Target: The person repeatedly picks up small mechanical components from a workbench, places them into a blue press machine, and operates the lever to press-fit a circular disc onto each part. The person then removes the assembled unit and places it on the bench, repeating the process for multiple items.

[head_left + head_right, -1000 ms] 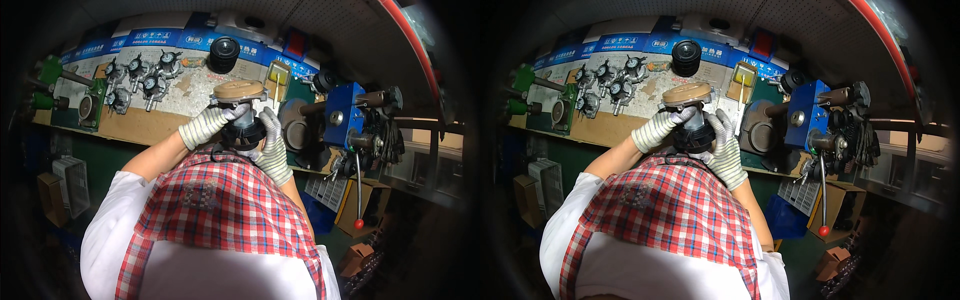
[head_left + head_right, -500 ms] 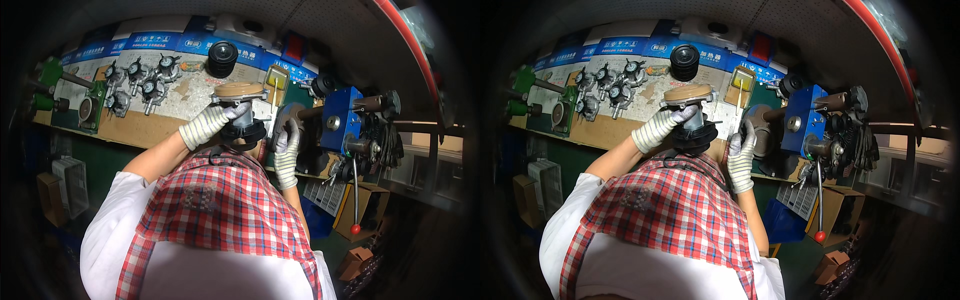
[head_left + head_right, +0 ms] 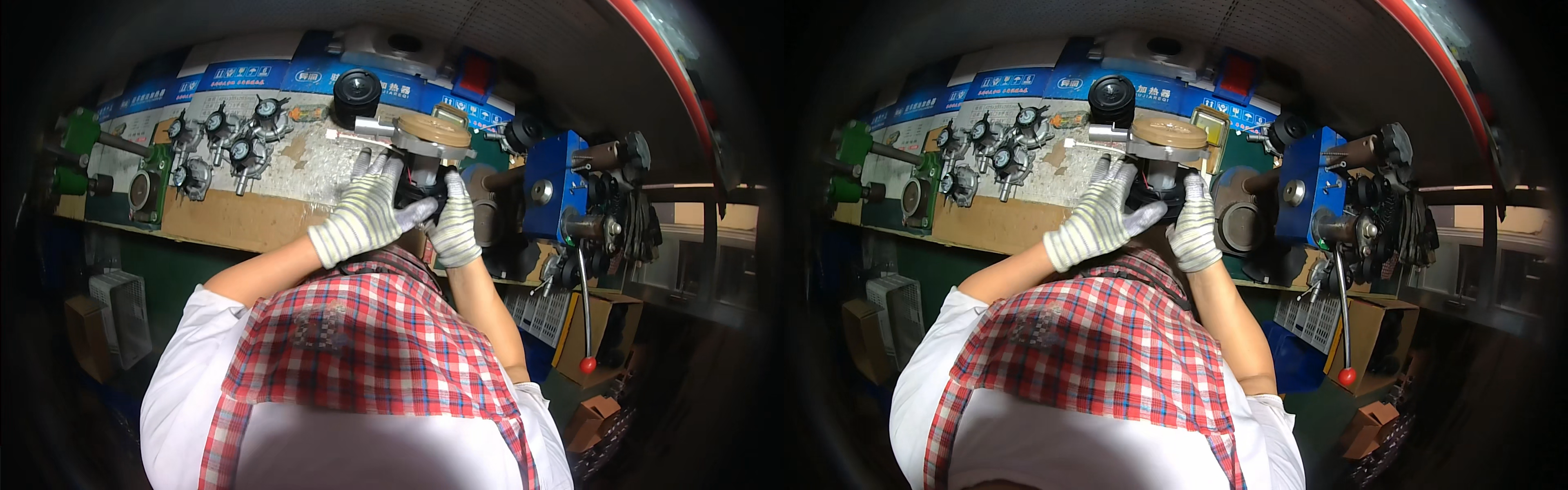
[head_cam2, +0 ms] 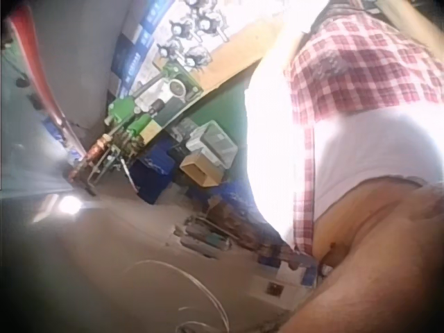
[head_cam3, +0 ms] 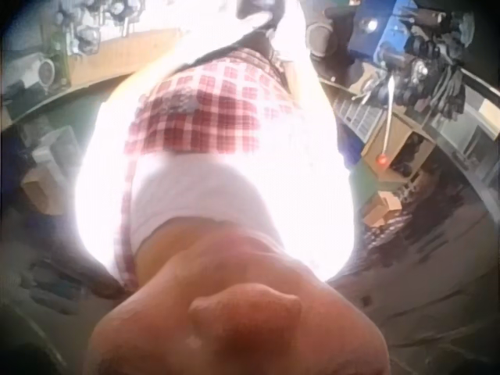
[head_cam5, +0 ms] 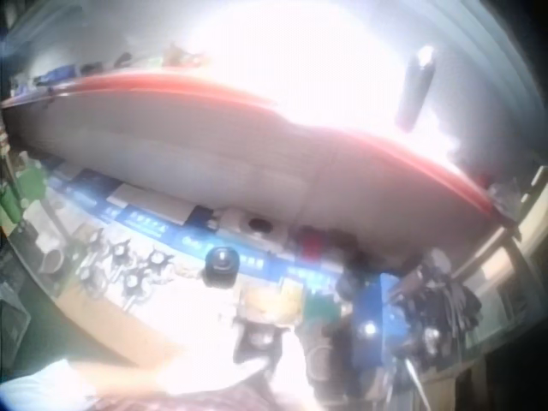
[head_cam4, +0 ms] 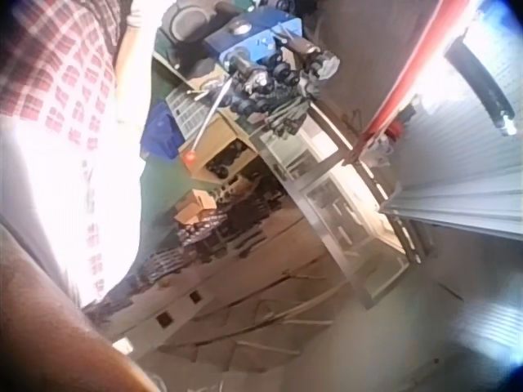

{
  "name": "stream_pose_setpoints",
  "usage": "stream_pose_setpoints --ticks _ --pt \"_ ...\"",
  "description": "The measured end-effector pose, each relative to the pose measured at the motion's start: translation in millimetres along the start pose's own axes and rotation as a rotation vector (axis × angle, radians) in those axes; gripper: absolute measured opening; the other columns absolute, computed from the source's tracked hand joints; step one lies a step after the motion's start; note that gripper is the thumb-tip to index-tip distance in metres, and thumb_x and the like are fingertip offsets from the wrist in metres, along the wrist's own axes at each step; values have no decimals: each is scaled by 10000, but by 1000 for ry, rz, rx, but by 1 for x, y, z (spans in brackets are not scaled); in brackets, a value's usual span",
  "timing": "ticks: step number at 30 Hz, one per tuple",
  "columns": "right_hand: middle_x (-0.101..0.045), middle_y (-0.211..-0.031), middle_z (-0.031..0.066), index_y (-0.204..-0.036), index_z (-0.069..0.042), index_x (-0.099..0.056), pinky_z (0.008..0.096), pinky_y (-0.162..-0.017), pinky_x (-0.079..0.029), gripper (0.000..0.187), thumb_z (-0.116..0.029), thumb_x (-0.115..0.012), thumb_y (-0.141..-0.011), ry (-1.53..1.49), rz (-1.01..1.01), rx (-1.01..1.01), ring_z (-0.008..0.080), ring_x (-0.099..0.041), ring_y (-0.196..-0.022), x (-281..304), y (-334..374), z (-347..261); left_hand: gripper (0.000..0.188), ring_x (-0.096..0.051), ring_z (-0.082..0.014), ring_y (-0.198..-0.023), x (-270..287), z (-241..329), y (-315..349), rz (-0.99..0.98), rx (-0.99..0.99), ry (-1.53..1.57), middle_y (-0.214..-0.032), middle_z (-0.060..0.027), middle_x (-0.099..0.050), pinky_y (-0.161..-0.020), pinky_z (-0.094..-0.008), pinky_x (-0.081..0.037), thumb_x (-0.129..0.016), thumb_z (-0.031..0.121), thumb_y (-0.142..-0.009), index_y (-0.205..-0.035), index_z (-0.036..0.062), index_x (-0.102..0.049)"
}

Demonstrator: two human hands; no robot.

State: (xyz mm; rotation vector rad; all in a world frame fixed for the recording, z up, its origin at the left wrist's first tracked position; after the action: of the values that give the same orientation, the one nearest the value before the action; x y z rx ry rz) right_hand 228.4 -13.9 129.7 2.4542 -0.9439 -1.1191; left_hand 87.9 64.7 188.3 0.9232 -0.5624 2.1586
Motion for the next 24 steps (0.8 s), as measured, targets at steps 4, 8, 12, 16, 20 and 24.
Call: stream_pose_setpoints --ticks 4,8,12,16,20,24 --pt "-603 -1160 160 -1227 -28 -513 423 -962 -457 425 -327 -478 -926 -233 -298 -291 295 -593 -1060 12 -10 2 557 -476 -366 -1180 49 9 11 -158 -98 163 -1259 -226 -510 -1019 -431 -356 -683 347 -811 -1245 35 -527" --pt "-554 -1214 221 -1284 14 -451 492 -1002 -424 516 -343 -476 -912 -489 -539 -490 349 -555 -1114 10 3 7 454 -630 -229 -968 55 -33 16 -300 144 603 -1044 -145 -651 -884 -320 -483 -624 289 -879 -1193 -30 -552" --pt "-546 -1195 237 -1290 15 -424 465 -958 -473 604 -431 -508 -893 -495 -617 -701 342 -567 -1093 16 -2 17 400 -614 -154 -900 50 -68 13 -170 214 934 -987 -70 -648 -924 -303 -448 -530 360 -933 -1105 6 -599" --pt "-450 -1333 187 -1308 -101 -439 508 -935 -422 520 -353 -571 -873 340 -927 -285 367 -467 -1215 23 14 25 439 -596 -113 -853 36 -67 2 -274 305 1068 -1003 -58 -633 -826 -273 -484 -520 377 -936 -1166 5 -566" --pt "-472 -1309 168 -1242 -112 -486 493 -822 -484 463 -424 -501 -900 -118 -957 -264 360 -494 -1169 20 19 30 478 -585 -87 -741 28 -54 -14 -319 312 1051 -995 -37 -631 -709 -228 -499 -474 433 -949 -1196 33 -564" --pt "-487 -1318 178 -1286 -99 -476 446 -957 -426 536 -416 -566 -862 758 -715 43 308 -516 -1142 63 -8 41 548 -602 -98 -838 3 -43 -34 -433 487 1295 -1028 -41 -631 -728 -245 -503 -508 530 -908 -1203 72 -563"
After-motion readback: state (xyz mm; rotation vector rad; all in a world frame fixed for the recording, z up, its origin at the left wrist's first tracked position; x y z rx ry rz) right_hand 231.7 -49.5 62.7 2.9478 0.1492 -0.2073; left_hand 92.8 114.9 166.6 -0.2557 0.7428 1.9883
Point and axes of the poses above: each hand's wrist, its own y-axis away from the middle knuckle, its own x-axis out of the back of the hand, z = x × y, the point moved 1 cm from there along -y, towards the middle knuckle
